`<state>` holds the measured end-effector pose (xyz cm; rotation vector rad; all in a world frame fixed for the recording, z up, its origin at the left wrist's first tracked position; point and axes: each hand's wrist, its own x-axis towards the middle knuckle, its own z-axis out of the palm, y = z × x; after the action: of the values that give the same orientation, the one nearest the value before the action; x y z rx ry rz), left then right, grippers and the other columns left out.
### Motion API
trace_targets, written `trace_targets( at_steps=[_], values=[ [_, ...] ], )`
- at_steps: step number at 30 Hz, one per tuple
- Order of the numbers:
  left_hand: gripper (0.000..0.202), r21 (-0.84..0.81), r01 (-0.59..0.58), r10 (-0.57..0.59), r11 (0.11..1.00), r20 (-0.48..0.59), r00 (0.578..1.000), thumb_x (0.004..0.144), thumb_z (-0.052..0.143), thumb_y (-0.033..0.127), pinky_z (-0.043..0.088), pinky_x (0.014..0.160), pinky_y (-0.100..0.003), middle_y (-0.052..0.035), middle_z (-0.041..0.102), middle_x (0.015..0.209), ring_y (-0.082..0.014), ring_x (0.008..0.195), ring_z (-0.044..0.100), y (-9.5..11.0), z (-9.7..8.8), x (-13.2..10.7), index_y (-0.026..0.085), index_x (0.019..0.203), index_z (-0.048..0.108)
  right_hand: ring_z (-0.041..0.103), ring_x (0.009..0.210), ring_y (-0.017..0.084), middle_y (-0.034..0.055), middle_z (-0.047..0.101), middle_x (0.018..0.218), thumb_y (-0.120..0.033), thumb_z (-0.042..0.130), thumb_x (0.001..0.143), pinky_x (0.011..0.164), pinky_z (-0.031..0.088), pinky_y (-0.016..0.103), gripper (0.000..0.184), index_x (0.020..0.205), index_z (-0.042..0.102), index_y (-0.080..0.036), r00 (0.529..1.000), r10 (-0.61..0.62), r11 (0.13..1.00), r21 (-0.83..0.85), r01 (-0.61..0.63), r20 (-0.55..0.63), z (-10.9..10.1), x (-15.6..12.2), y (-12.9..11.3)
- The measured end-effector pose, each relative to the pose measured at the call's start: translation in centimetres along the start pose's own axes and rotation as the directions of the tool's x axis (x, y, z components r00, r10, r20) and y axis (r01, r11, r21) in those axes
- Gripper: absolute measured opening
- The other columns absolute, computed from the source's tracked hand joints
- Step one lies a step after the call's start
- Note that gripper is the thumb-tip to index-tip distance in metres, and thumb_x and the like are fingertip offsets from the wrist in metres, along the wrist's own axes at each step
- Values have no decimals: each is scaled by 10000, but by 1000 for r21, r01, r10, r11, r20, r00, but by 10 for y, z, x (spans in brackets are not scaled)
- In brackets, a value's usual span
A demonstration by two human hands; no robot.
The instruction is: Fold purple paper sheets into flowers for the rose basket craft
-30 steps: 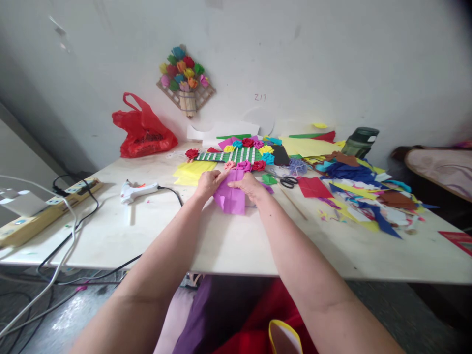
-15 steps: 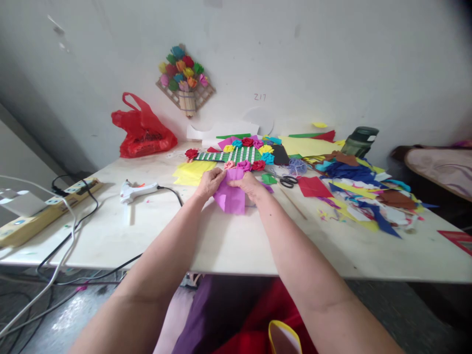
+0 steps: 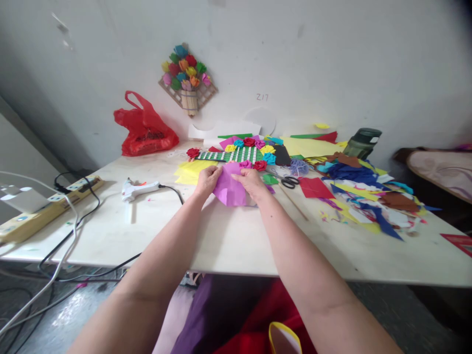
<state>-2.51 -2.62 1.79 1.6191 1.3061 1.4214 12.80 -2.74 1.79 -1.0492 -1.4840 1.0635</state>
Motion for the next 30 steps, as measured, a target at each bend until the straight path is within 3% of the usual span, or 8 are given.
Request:
trace_targets(
  at_steps=[9, 15, 18, 30],
  values=[
    [287, -59, 18, -21, 998, -53, 998, 703, 526, 385, 236, 422, -196, 46, 364, 498, -66, 464, 321, -2, 1, 3, 161, 551, 431, 521, 669, 143, -38, 531, 576, -349, 641, 619, 628, 425, 255, 195, 616, 578, -164, 993, -100, 994, 33, 102, -58, 1, -3, -2],
    [302, -66, 45, -49, 997, -61, 997, 703, 523, 384, 239, 424, -203, 52, 345, 476, -66, 449, 307, -2, 1, 3, 171, 532, 396, 577, 942, 170, 3, 673, 832, -280, 637, 628, 862, 426, 302, 189, 783, 687, -184, 984, -178, 972, 152, 180, -23, 3, -3, -5],
    [288, -79, 50, -54, 996, -60, 997, 699, 523, 372, 237, 428, -206, 51, 350, 479, -67, 452, 309, -1, 1, 3, 171, 533, 400, 586, 970, 168, 16, 692, 859, -216, 612, 638, 930, 394, 323, 177, 787, 703, -189, 980, -199, 970, 145, 197, -3, 2, -3, -6],
    [253, -136, 70, -77, 988, -45, 996, 686, 517, 352, 238, 428, -210, 52, 353, 478, -69, 445, 318, 0, 1, 1, 174, 548, 401, 607, 928, 167, 7, 698, 855, -152, 573, 646, 911, 415, 324, 202, 784, 712, -203, 972, -233, 972, 36, 232, 26, -1, -2, -4]
  ],
)
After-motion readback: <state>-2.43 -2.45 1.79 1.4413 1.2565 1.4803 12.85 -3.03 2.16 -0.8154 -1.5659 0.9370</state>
